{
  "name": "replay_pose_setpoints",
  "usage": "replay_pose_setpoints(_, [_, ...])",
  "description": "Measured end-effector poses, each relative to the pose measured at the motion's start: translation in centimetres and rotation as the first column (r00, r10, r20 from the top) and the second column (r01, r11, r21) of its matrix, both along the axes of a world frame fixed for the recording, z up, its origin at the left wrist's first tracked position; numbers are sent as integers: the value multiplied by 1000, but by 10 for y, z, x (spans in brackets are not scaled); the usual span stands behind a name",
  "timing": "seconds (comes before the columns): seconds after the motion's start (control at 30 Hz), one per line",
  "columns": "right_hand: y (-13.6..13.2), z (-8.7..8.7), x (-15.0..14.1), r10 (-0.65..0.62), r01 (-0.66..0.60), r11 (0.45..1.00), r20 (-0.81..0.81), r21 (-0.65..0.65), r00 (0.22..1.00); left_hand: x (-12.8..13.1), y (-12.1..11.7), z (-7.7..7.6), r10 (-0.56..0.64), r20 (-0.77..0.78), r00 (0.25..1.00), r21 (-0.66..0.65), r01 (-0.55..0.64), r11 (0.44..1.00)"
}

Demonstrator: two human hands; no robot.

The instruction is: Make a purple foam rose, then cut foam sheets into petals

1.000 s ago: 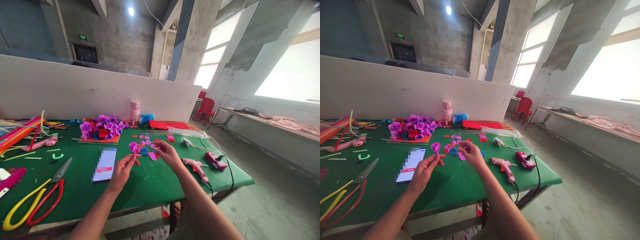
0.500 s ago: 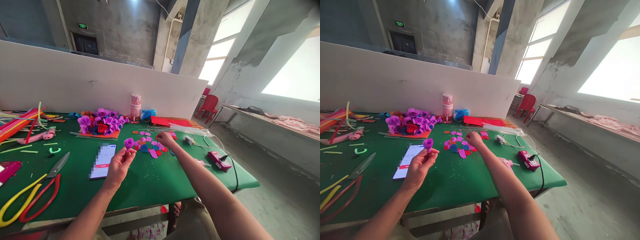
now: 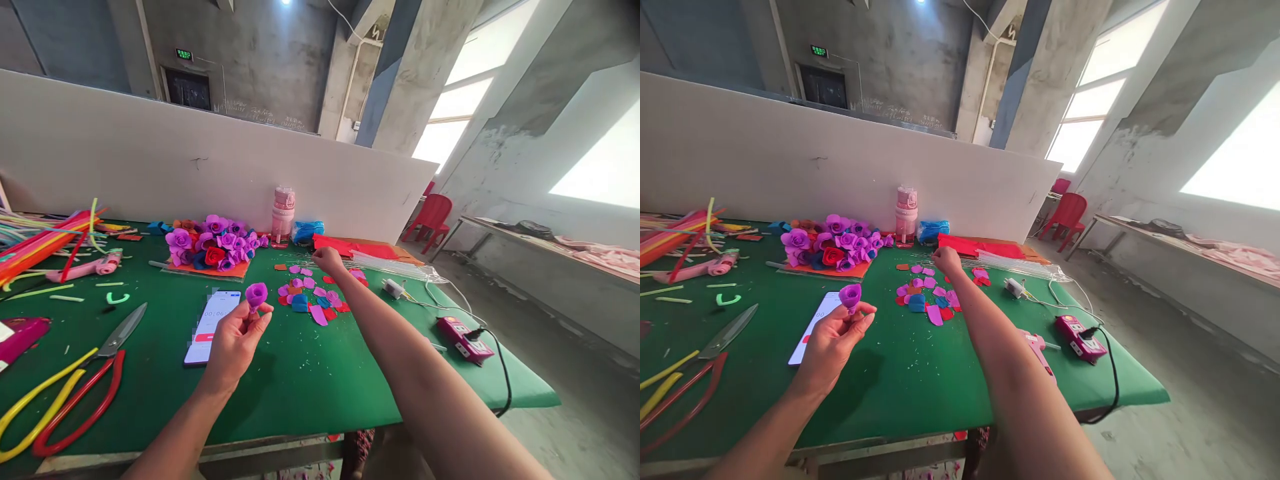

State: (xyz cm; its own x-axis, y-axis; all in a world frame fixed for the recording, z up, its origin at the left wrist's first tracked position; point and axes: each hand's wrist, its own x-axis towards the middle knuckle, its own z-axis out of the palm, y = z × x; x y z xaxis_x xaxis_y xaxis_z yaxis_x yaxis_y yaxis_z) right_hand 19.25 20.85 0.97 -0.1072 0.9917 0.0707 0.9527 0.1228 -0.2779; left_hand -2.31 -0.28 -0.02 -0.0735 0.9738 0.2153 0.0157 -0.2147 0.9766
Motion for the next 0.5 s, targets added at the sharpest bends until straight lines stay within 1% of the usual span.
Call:
replay_pose_setpoints(0.1, [7,-6,2,12,-11,999,38,-50,999,-2,-2,1,-2,-12,1000,-10,2,1000])
replay_pose_setpoints(0.2, [8,-19,-8,33,-27,995,67,-97,997,-2,-1,-2,-15,-23,1000,-23,14,1000])
replay_pose_setpoints(0.3, [7,-29,-18,14,-4,994,91,-108,996,0,-1,-4,-33,-29,999,-36,32,999])
replay_pose_setpoints(0.4, [8,-28,-16,-21,30,995,94,-97,995,2,-1,-4,-42,-35,999,-43,40,998])
replay_pose_setpoints(0.5, [6,-21,-2,-34,41,995,74,-95,997,2,0,-3,-40,-31,999,-38,38,999])
